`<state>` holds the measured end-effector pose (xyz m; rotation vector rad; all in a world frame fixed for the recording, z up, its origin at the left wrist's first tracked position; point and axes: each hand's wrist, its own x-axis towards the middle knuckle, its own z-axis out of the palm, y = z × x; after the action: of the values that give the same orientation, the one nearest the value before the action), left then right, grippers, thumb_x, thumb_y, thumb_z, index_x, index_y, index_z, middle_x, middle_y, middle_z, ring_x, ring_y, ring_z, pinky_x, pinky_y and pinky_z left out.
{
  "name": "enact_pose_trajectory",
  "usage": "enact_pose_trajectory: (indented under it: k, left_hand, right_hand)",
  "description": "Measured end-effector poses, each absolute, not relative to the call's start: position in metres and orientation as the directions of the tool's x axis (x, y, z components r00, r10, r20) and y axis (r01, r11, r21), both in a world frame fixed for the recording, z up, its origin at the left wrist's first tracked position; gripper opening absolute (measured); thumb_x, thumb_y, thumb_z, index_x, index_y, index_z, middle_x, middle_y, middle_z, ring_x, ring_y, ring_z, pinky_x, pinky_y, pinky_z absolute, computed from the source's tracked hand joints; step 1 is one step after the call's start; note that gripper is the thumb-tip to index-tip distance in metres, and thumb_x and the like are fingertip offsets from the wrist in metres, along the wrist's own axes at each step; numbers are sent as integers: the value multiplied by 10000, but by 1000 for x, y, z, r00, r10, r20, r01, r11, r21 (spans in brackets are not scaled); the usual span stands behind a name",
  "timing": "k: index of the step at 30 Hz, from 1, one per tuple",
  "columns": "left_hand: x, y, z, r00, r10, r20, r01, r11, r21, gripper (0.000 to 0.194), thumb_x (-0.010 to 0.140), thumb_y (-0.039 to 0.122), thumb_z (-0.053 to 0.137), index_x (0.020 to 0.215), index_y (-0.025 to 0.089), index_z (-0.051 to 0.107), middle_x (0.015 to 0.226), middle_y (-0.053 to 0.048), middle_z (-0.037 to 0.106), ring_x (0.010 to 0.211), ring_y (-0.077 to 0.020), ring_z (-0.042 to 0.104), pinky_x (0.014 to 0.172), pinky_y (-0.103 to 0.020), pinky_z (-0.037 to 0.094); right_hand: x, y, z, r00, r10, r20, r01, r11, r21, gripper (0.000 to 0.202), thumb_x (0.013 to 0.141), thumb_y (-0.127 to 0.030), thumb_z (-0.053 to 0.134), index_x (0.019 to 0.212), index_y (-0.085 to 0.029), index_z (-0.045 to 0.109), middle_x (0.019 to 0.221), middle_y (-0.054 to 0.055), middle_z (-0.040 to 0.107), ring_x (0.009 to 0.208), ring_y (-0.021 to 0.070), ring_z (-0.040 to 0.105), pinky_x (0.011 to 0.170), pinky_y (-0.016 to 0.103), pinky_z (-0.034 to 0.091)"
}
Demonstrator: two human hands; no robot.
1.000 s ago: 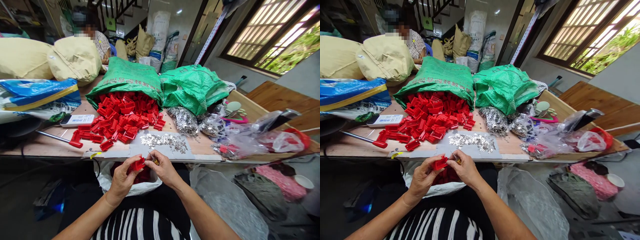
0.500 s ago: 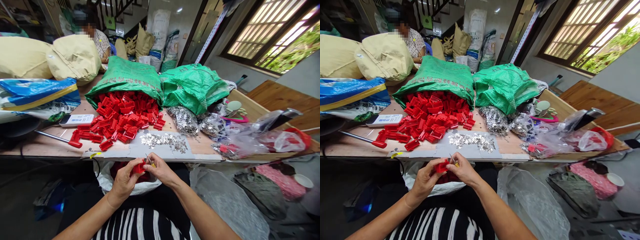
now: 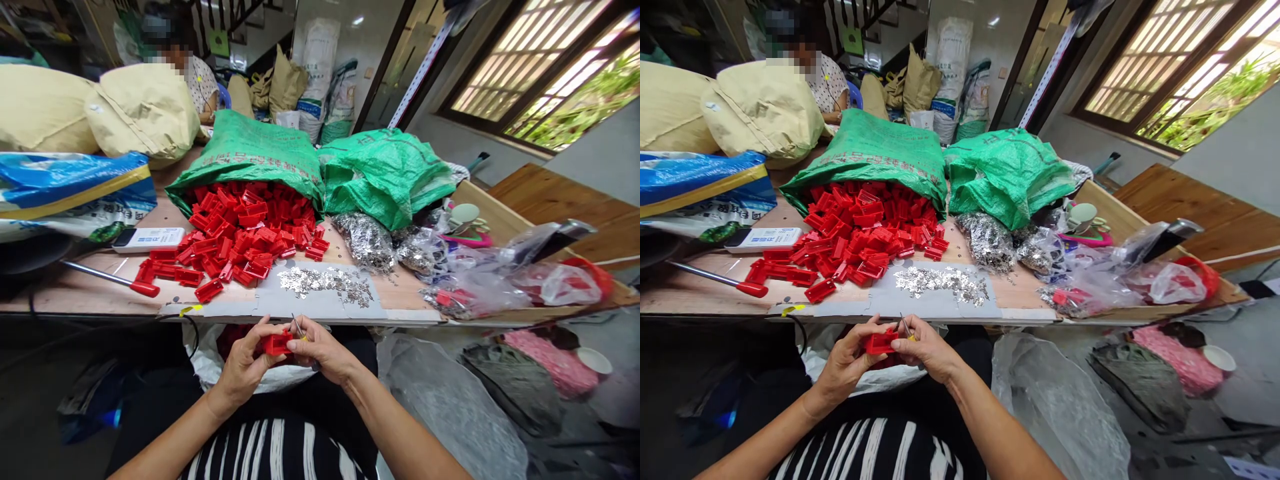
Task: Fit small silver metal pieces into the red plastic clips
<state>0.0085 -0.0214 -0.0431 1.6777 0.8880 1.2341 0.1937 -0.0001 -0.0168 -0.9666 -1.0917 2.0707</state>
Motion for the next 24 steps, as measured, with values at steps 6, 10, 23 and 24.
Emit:
enact_pose_trajectory:
  k: [6,10,23,24]
  left_hand:
    - [9,-20,-42,229,935,272,-77,-261,962,280,810,207,655,1083,243,604,1130,-42,709,1093,-207,637,1126,-468,285]
    - [10,-17,-41,93,987,130,-139,-116,983,260,804,240,658,1054,225,591,1171,-64,688,1085,-206,639,985,-385,473]
    - [7,-13,-48,0,981,192,-45,-192,980,283,801,238,659,1076,218,595,1197,-73,666,1133,-216,608,1021,-389,448]
    - [7,-13,-48,-1,982,190,-48,-190,981,287,802,238,659,1081,219,594,1197,-72,664,1135,-216,606,1022,-389,445]
  right_hand:
    - [194,4,-18,-595,732,-333,-159,-513,-843,442,684,-422,756,883,-201,429,593,-95,421,427,31,313,419,174,188]
    - [202,21,-5,-431,860,-275,170,-222,-960,317,770,-438,651,925,-201,508,698,-39,547,518,82,450,495,203,322]
    - [202,53,-12,-68,991,114,925,105,-364,69,853,-262,586,810,-209,582,816,42,640,719,168,562,618,266,337]
    - [202,53,-12,-75,990,116,923,113,-369,69,853,-253,581,800,-210,579,814,38,639,719,165,561,617,263,336]
